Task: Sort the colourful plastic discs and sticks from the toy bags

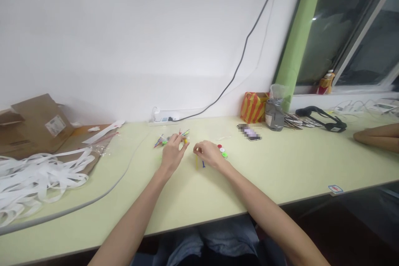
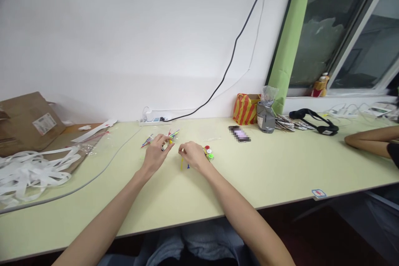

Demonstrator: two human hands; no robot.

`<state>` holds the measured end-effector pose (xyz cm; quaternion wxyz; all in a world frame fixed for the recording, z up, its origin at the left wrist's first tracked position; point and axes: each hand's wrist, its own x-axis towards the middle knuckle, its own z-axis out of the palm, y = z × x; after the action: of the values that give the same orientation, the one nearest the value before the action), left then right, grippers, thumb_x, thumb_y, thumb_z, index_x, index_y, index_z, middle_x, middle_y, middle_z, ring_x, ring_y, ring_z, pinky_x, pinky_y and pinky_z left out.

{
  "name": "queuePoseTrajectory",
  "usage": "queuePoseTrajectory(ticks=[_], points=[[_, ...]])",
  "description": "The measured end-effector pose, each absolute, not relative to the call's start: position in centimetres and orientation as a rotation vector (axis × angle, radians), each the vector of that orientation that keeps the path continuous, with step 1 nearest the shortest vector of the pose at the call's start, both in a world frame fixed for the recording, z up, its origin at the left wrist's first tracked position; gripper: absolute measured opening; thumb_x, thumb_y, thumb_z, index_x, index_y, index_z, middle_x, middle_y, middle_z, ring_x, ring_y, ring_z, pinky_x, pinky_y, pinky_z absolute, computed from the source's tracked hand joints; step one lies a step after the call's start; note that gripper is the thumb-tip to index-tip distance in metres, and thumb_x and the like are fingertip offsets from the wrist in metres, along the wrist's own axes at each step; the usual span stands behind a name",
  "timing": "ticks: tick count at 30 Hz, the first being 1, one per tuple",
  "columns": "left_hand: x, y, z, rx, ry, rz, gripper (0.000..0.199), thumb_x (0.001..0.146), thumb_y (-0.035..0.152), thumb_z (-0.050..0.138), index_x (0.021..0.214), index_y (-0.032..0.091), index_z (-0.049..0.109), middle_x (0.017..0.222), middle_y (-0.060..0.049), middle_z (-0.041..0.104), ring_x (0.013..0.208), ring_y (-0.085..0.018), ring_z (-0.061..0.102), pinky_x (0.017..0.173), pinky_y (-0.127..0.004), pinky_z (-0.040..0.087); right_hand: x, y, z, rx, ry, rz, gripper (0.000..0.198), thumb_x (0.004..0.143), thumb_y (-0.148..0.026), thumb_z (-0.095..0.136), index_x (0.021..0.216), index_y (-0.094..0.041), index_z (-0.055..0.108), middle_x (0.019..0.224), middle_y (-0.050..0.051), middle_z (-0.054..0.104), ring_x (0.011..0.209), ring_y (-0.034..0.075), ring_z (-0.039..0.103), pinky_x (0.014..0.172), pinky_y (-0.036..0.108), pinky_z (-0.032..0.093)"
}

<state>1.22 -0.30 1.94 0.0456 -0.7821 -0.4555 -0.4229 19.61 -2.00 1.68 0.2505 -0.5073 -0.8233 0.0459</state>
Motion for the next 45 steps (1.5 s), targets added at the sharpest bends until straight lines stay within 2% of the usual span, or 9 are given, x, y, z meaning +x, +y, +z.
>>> queuePoseTrajectory(ticks=[4,13,23,28,34,38,41,45], points=[[1.1,-0.2,2.0,-2.387,-1.404,-1.291,0.009,0.091,0.027,0.059,0.098,0.022,0.061,0.1,-0.005,0.062,0.095,-0.022,0.061,0.081,-0.033,0.047,20.1,-1.7,1.3,-1.363,-2.296,0.157,0.012,0.09,-0.023,0.064,0.09,-0.021,0.076,0.089,0.006,0.068,0.097,0.019,0.058,0.071,0.025,0.037],[1.8,-0.3,1.4,-2.466,-1.396,-1.255,0.01,0.089,0.026,0.061,0.099,0.023,0.062,0.098,-0.004,0.062,0.092,-0.022,0.062,0.08,-0.034,0.048,19.8,-0.8,0.2,-1.373,-2.375,0.107,0.011,0.084,-0.016,0.068,0.083,-0.018,0.078,0.091,0.009,0.069,0.094,0.021,0.057,0.069,0.027,0.037],[2.3,-0.5,0.9,-2.54,-1.378,-1.21,0.01,0.089,0.026,0.061,0.099,0.023,0.062,0.098,-0.003,0.062,0.092,-0.022,0.061,0.079,-0.033,0.047,20.8,-0.6,0.4,-1.376,-2.352,0.209,0.01,0.084,-0.017,0.067,0.082,-0.018,0.077,0.085,0.007,0.069,0.094,0.02,0.056,0.067,0.025,0.035],[2.3,-0.4,0.8,-2.542,-1.382,-1.201,0.01,0.089,0.026,0.061,0.099,0.023,0.062,0.099,-0.003,0.062,0.09,-0.021,0.061,0.079,-0.033,0.047,21.1,-0.4,0.5,-1.346,-2.373,0.226,0.008,0.085,-0.022,0.07,0.086,-0.017,0.077,0.086,0.007,0.068,0.093,0.019,0.055,0.072,0.026,0.036],[2.5,-0.5,0.9,-2.543,-1.416,-1.211,0.013,0.088,0.025,0.062,0.101,0.023,0.061,0.098,-0.003,0.063,0.089,-0.021,0.061,0.077,-0.033,0.046,21.4,-0.3,0.4,-1.31,-2.364,0.225,0.007,0.085,-0.017,0.069,0.083,-0.017,0.076,0.083,0.007,0.067,0.092,0.019,0.055,0.077,0.026,0.037],[2.7,-0.4,0.8,-2.537,-1.459,-1.277,0.013,0.087,0.027,0.064,0.097,0.022,0.058,0.093,-0.002,0.064,0.083,-0.02,0.059,0.075,-0.032,0.045,21.7,-0.3,0.8,-1.287,-2.252,0.202,0.013,0.089,-0.019,0.064,0.085,-0.016,0.075,0.083,0.007,0.068,0.089,0.018,0.055,0.078,0.027,0.038],[2.7,-0.4,0.7,-2.549,-1.485,-1.341,0.017,0.086,0.034,0.066,0.092,0.022,0.055,0.088,-0.001,0.062,0.078,-0.018,0.057,0.072,-0.031,0.044,21.9,-0.3,1.2,-1.195,-2.065,0.358,0.018,0.093,-0.023,0.059,0.094,-0.015,0.075,0.088,0.007,0.072,0.083,0.016,0.058,0.078,0.026,0.041],[2.9,-0.7,0.7,-2.649,-1.415,-1.388,0.02,0.086,0.038,0.066,0.091,0.022,0.054,0.083,0.001,0.06,0.076,-0.017,0.056,0.07,-0.029,0.043,21.6,-0.3,1.3,-0.993,-1.89,0.678,0.026,0.091,-0.032,0.059,0.095,-0.013,0.076,0.085,0.006,0.074,0.077,0.015,0.062,0.073,0.025,0.044]])
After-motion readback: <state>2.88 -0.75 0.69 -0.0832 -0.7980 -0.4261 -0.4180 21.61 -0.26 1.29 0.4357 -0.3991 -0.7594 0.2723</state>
